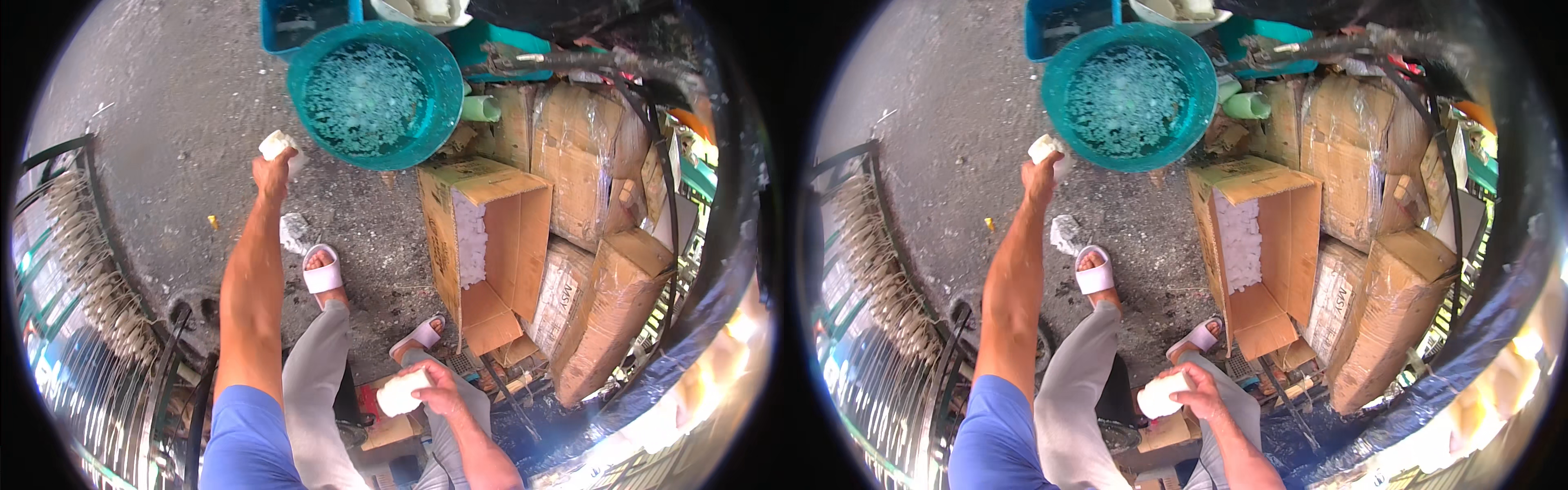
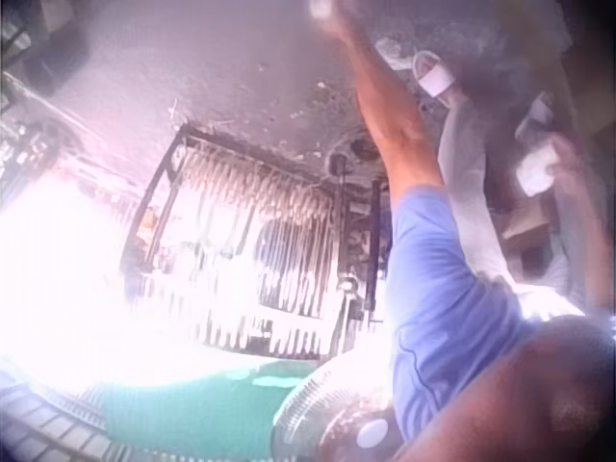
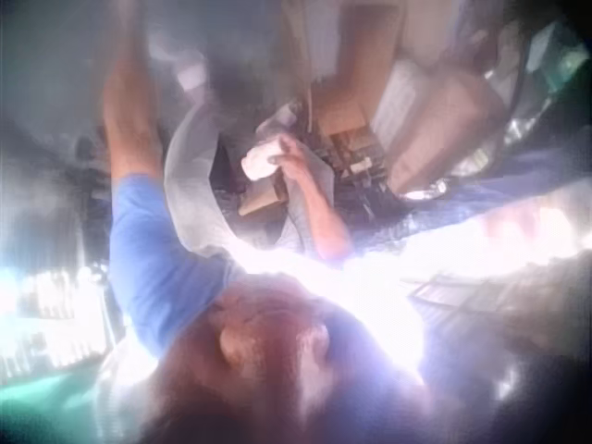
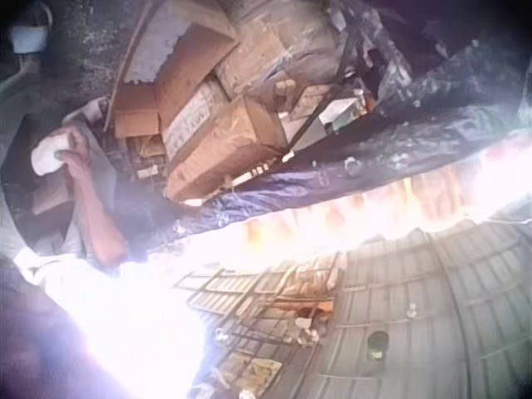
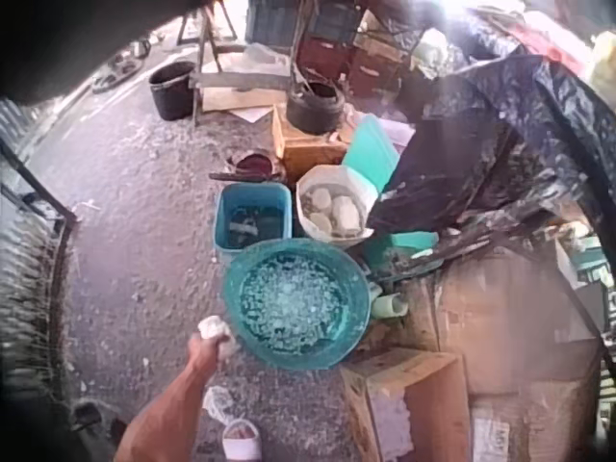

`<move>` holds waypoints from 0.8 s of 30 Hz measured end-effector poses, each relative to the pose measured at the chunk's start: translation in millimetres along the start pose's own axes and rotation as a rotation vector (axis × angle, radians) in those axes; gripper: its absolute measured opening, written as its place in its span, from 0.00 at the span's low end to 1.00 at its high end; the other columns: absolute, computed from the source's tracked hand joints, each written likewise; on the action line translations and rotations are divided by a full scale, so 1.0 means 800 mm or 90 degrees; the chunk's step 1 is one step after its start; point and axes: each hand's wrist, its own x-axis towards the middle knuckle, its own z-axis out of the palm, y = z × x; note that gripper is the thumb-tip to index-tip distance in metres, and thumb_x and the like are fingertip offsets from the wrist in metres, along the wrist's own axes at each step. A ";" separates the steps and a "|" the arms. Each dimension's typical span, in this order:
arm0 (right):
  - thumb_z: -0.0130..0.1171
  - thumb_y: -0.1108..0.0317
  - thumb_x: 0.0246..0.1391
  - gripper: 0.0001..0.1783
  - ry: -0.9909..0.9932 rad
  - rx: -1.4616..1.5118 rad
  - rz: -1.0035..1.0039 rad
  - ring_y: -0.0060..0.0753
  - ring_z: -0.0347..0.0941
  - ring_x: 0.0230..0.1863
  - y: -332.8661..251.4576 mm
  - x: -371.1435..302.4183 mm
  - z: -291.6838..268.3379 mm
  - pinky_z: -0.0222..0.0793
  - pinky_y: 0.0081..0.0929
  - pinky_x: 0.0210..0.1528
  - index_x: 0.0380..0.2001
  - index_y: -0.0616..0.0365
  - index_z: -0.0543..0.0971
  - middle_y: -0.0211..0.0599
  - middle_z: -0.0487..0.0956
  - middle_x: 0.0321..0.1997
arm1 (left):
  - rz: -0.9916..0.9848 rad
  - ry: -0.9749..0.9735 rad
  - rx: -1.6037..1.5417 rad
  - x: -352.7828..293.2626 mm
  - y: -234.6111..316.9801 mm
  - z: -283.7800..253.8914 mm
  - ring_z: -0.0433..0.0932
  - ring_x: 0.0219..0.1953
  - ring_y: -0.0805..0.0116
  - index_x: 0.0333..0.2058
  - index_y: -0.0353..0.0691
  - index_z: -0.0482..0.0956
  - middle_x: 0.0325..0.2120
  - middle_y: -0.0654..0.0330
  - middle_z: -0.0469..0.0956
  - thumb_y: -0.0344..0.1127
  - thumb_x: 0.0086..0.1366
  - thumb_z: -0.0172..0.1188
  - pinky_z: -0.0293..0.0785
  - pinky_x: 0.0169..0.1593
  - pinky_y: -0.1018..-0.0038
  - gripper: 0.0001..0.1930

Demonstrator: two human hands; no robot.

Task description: The person repeatedly picks up white cylindrical candle bodies and white wick bundles, inserts the wicks into the candle bodies, and places the assembled candles on a table. The person occasionally retrieves more wicks from a green container on the floor.

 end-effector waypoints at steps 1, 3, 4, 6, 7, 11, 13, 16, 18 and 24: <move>0.70 0.81 0.43 0.23 -0.004 -0.023 -0.030 0.47 0.80 0.60 -0.022 -0.001 0.013 0.76 0.48 0.64 0.46 0.59 0.77 0.46 0.84 0.53 | -0.112 -0.055 -0.220 -0.030 0.011 -0.013 0.86 0.37 0.58 0.53 0.34 0.80 0.42 0.54 0.85 0.41 0.55 0.74 0.78 0.35 0.63 0.28; 0.70 0.76 0.46 0.24 0.015 -0.140 -0.038 0.42 0.82 0.55 -0.068 -0.011 0.053 0.77 0.41 0.61 0.49 0.60 0.79 0.45 0.85 0.50 | -0.247 -0.221 -0.623 -0.098 0.044 -0.046 0.82 0.39 0.63 0.55 0.46 0.75 0.44 0.60 0.83 0.49 0.69 0.62 0.77 0.34 0.64 0.21; 0.71 0.74 0.46 0.25 0.027 -0.240 -0.023 0.39 0.83 0.54 -0.099 -0.015 0.076 0.77 0.38 0.59 0.51 0.60 0.79 0.44 0.86 0.50 | -0.239 -0.232 -0.692 -0.139 0.062 -0.058 0.79 0.38 0.66 0.53 0.49 0.77 0.43 0.63 0.83 0.55 0.70 0.60 0.77 0.36 0.64 0.21; 0.74 0.67 0.49 0.31 0.015 -0.558 -0.085 0.35 0.84 0.50 -0.167 -0.023 0.126 0.79 0.33 0.54 0.58 0.59 0.79 0.42 0.86 0.49 | -0.316 -0.215 -0.755 -0.217 0.104 -0.076 0.76 0.35 0.67 0.51 0.48 0.80 0.39 0.64 0.83 0.58 0.69 0.61 0.74 0.36 0.67 0.22; 0.76 0.64 0.49 0.37 0.067 -0.580 -0.133 0.41 0.85 0.49 -0.194 -0.024 0.159 0.79 0.36 0.53 0.63 0.56 0.76 0.43 0.86 0.49 | -0.293 -0.261 -0.761 -0.255 0.126 -0.083 0.77 0.35 0.65 0.53 0.47 0.79 0.40 0.62 0.83 0.57 0.68 0.61 0.74 0.35 0.68 0.24; 0.76 0.61 0.48 0.55 0.067 -0.748 -0.232 0.51 0.82 0.51 -0.297 -0.004 0.248 0.73 0.46 0.61 0.77 0.49 0.59 0.48 0.84 0.50 | -0.315 -0.296 -0.717 -0.326 0.212 -0.074 0.81 0.34 0.57 0.55 0.45 0.78 0.43 0.58 0.84 0.50 0.66 0.63 0.74 0.26 0.69 0.23; 0.74 0.61 0.47 0.58 0.033 -0.863 -0.434 0.52 0.81 0.49 -0.322 0.026 0.275 0.73 0.48 0.61 0.79 0.47 0.55 0.48 0.84 0.49 | -0.274 -0.277 -0.623 -0.335 0.239 -0.054 0.82 0.33 0.63 0.54 0.45 0.77 0.40 0.60 0.85 0.50 0.69 0.61 0.73 0.25 0.71 0.21; 0.70 0.66 0.45 0.59 -0.001 -1.022 -0.529 0.64 0.76 0.60 -0.357 0.087 0.282 0.78 0.49 0.56 0.80 0.47 0.52 0.60 0.76 0.63 | -0.215 -0.307 -0.489 -0.333 0.258 -0.025 0.83 0.34 0.67 0.51 0.48 0.76 0.39 0.60 0.84 0.48 0.70 0.59 0.71 0.23 0.73 0.16; 0.72 0.62 0.44 0.61 0.016 -0.998 -0.402 0.62 0.79 0.54 -0.372 0.124 0.274 0.76 0.50 0.58 0.80 0.50 0.51 0.57 0.80 0.52 | -0.317 -0.307 -0.526 -0.315 0.268 -0.004 0.80 0.28 0.69 0.49 0.46 0.76 0.35 0.59 0.83 0.50 0.71 0.57 0.66 0.19 0.75 0.16; 0.73 0.57 0.43 0.66 0.212 -0.814 -0.235 0.63 0.80 0.55 -0.421 0.214 0.239 0.76 0.47 0.59 0.81 0.52 0.45 0.62 0.81 0.55 | -0.290 -0.295 -0.446 -0.252 0.290 0.077 0.74 0.22 0.65 0.47 0.41 0.76 0.32 0.56 0.80 0.49 0.69 0.59 0.63 0.18 0.73 0.18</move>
